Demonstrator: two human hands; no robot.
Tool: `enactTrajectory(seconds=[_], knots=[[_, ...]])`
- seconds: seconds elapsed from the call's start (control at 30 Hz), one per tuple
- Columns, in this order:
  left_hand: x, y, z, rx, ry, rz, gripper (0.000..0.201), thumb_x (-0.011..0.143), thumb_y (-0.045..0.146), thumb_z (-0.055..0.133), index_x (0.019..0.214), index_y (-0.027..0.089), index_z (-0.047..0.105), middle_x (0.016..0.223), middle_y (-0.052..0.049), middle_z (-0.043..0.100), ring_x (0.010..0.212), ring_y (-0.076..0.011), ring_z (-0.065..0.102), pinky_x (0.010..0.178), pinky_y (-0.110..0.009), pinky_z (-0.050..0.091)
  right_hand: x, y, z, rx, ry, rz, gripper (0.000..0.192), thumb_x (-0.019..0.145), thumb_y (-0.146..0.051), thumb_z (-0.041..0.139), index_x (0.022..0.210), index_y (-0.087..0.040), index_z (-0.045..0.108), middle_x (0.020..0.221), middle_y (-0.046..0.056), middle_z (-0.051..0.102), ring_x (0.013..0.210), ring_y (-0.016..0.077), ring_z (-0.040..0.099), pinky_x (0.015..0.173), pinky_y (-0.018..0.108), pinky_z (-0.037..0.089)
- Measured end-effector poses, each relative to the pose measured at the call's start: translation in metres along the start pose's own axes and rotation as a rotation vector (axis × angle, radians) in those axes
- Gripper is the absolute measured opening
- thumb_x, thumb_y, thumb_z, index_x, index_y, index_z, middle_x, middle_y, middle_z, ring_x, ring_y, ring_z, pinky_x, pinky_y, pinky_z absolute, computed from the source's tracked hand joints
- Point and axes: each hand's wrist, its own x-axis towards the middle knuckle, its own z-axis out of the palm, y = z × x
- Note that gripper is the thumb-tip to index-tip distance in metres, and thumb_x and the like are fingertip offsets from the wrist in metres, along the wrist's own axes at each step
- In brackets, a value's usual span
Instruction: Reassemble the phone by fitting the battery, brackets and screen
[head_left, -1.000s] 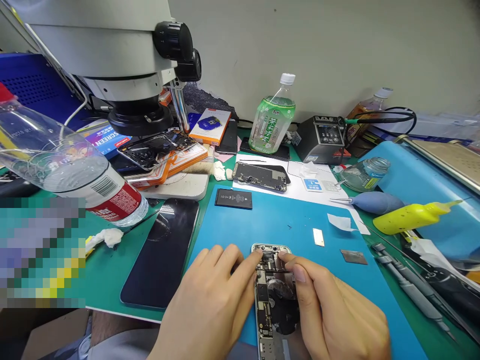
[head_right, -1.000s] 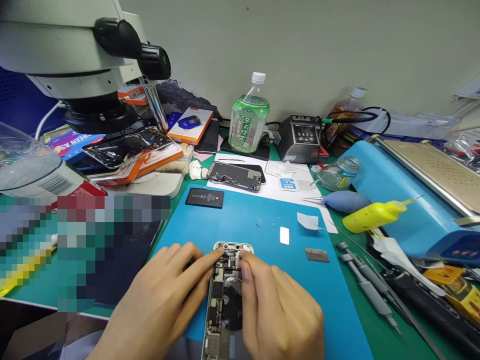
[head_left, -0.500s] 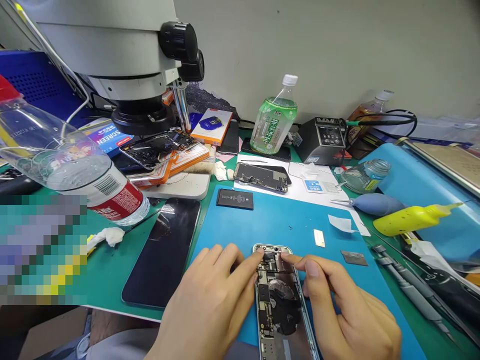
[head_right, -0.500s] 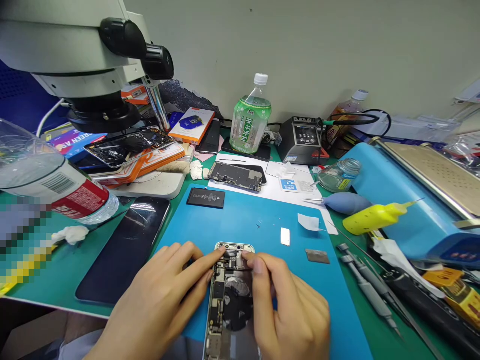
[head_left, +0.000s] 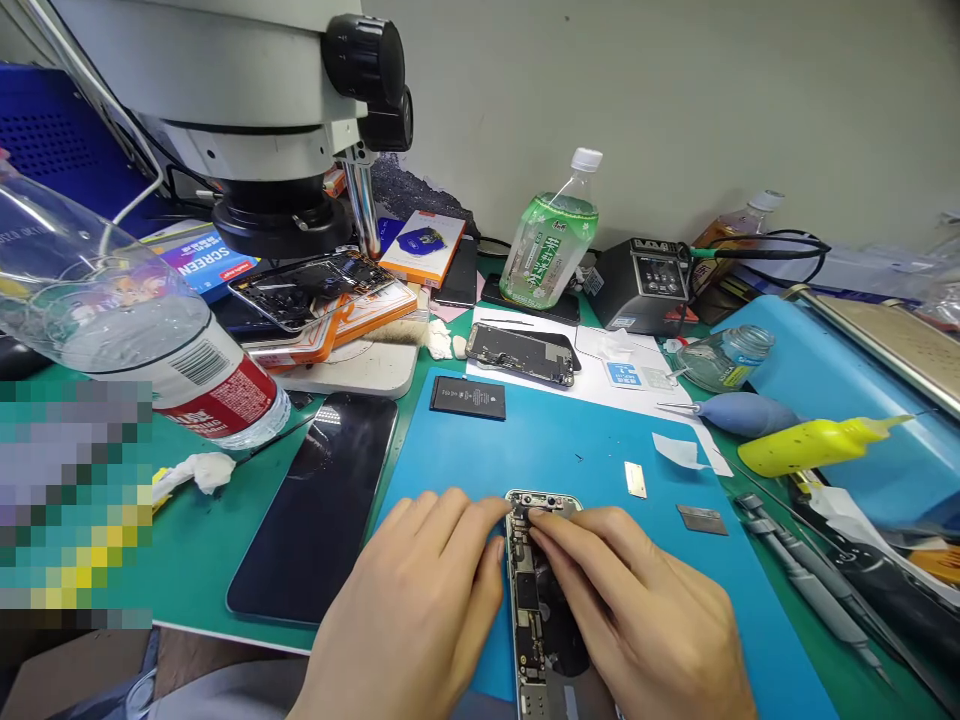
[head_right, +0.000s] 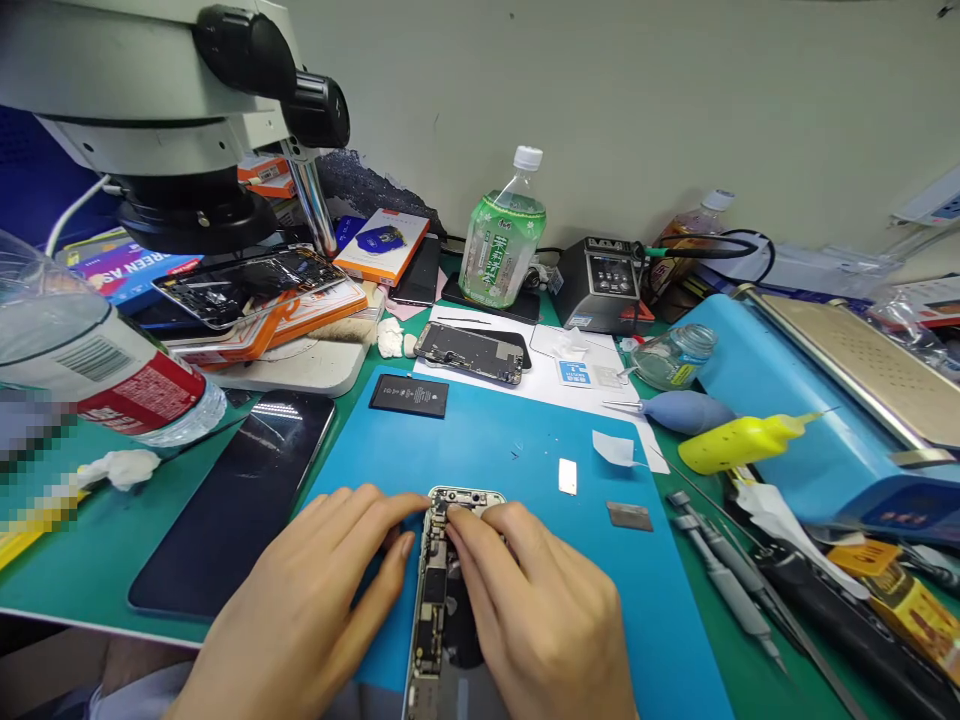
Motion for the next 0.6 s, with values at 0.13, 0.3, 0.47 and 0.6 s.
enactTrajectory(seconds=[0.13, 0.3, 0.47, 0.6], knots=[[-0.001, 0.003, 0.004, 0.031, 0.018, -0.024, 0.025, 0.113, 0.015, 0.041, 0.131, 0.024, 0.056, 0.099, -0.002, 0.067, 0.083, -0.0237, 0.062, 0.076, -0.039, 0.043, 0.002, -0.001, 0.002, -0.005, 0.008, 0.033, 0.018, 0.113, -0.019, 0.056, 0.112, -0.02, 0.074, 0.098, 0.002, 0.08, 0.08, 0.0116, 0.078, 0.071, 0.023, 0.054], [0.001, -0.002, 0.004, 0.049, -0.019, 0.029, 0.029, 0.109, 0.014, 0.046, 0.133, 0.025, 0.058, 0.098, -0.002, 0.066, 0.079, -0.0229, 0.06, 0.072, -0.039, 0.043, 0.007, 0.001, 0.005, 0.035, -0.028, 0.107, 0.016, 0.114, -0.024, 0.056, 0.11, -0.021, 0.071, 0.091, 0.001, 0.076, 0.072, 0.0113, 0.074, 0.065, 0.024, 0.052], [0.002, -0.007, 0.0, 0.056, -0.065, 0.06, 0.043, 0.105, 0.012, 0.053, 0.145, 0.026, 0.057, 0.097, -0.001, 0.065, 0.077, -0.021, 0.06, 0.067, -0.037, 0.045, 0.009, 0.003, 0.008, 0.057, -0.054, 0.134, 0.014, 0.114, -0.025, 0.056, 0.108, -0.022, 0.069, 0.085, -0.001, 0.072, 0.067, 0.0103, 0.071, 0.061, 0.023, 0.051], [0.001, -0.007, 0.0, 0.08, -0.044, 0.088, 0.047, 0.102, 0.012, 0.055, 0.147, 0.025, 0.059, 0.095, -0.002, 0.064, 0.075, -0.0211, 0.06, 0.065, -0.037, 0.044, 0.005, 0.005, 0.008, 0.078, -0.106, 0.155, 0.01, 0.112, -0.027, 0.059, 0.107, -0.023, 0.068, 0.082, -0.001, 0.07, 0.066, 0.0112, 0.071, 0.06, 0.022, 0.051]])
